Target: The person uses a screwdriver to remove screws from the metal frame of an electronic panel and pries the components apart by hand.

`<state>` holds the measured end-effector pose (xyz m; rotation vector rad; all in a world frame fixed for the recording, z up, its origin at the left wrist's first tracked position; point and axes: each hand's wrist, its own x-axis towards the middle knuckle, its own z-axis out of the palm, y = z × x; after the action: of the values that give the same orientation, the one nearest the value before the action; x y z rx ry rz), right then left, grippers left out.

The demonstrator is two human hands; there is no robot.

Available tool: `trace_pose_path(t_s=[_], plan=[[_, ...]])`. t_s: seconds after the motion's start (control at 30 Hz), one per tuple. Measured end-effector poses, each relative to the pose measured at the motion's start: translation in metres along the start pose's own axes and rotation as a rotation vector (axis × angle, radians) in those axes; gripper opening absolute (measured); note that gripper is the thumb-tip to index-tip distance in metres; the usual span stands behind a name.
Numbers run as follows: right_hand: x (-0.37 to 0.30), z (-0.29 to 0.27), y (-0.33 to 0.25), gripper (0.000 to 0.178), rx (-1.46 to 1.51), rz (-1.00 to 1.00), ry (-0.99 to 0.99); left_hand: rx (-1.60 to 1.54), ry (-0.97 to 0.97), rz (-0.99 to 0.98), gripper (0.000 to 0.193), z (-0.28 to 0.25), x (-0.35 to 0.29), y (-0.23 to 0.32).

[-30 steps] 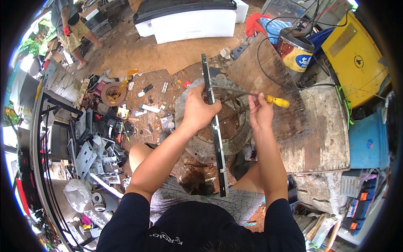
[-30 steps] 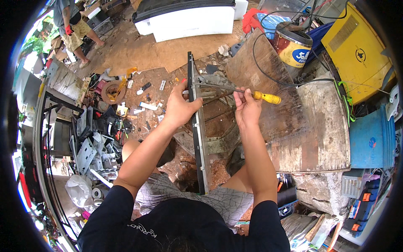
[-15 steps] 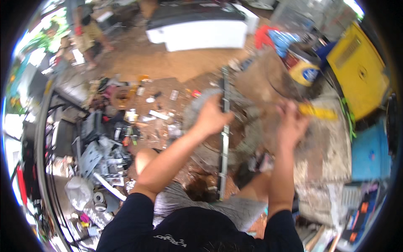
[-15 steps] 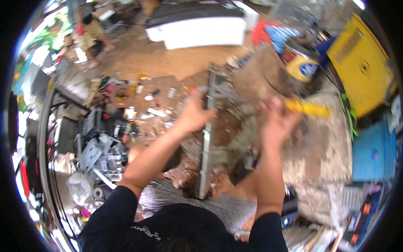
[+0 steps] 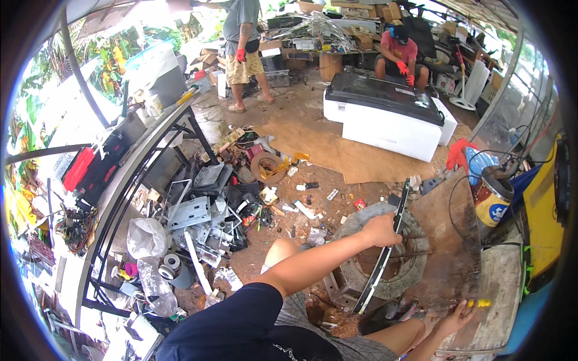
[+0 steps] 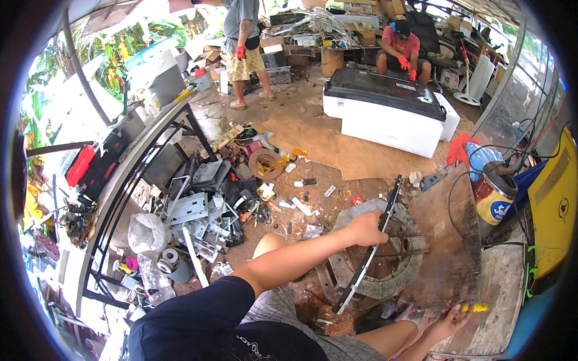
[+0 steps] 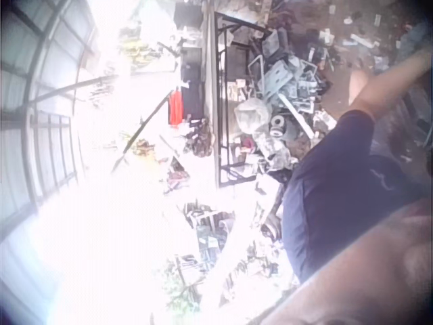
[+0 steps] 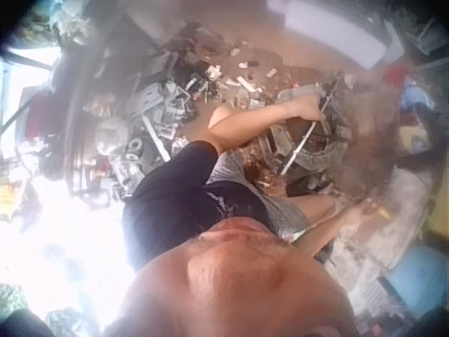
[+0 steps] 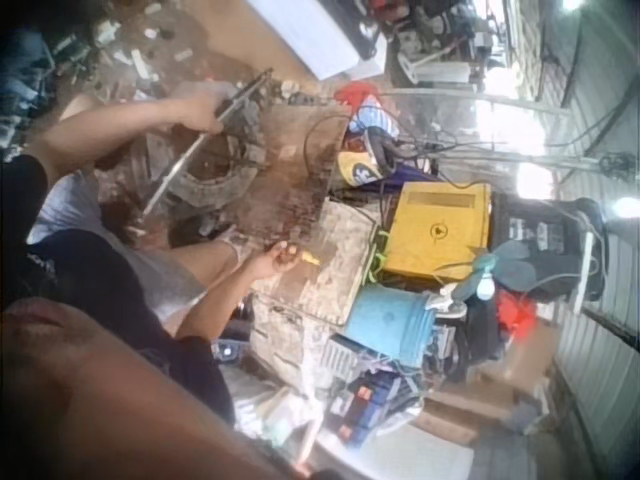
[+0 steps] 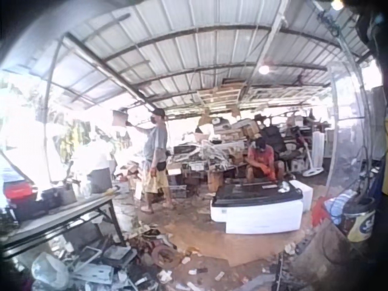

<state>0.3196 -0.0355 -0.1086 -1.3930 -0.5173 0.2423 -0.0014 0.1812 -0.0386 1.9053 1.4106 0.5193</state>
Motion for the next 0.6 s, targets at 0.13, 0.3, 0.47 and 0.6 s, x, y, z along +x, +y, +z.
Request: trace_pose_path(t_s=[0.13, 0.3, 0.47, 0.6], plan=[[-0.016, -0.006, -0.010, 0.058, 0.220, 0.119, -0.161, 0.089, -0.027, -0.038, 0.065, -0.001, -0.002, 0.001], [-0.028, 0.001, -0.003, 0.056, 0.337, -0.025, -0.322, -0.027, -0.001, -0.110, 0.069, -0.006, -0.003, -0.008], [-0.024, -0.008, 0.011, 0.049, 0.059, -0.050, -0.236, 0.027, -0.012, -0.004, 0.063, -0.012, 0.001, -0.013], [-0.027, -0.038, 0.006, 0.048, -0.252, -0.185, -0.226, 0.019, -0.074, 0.111, 0.065, -0.019, -0.006, -0.007]])
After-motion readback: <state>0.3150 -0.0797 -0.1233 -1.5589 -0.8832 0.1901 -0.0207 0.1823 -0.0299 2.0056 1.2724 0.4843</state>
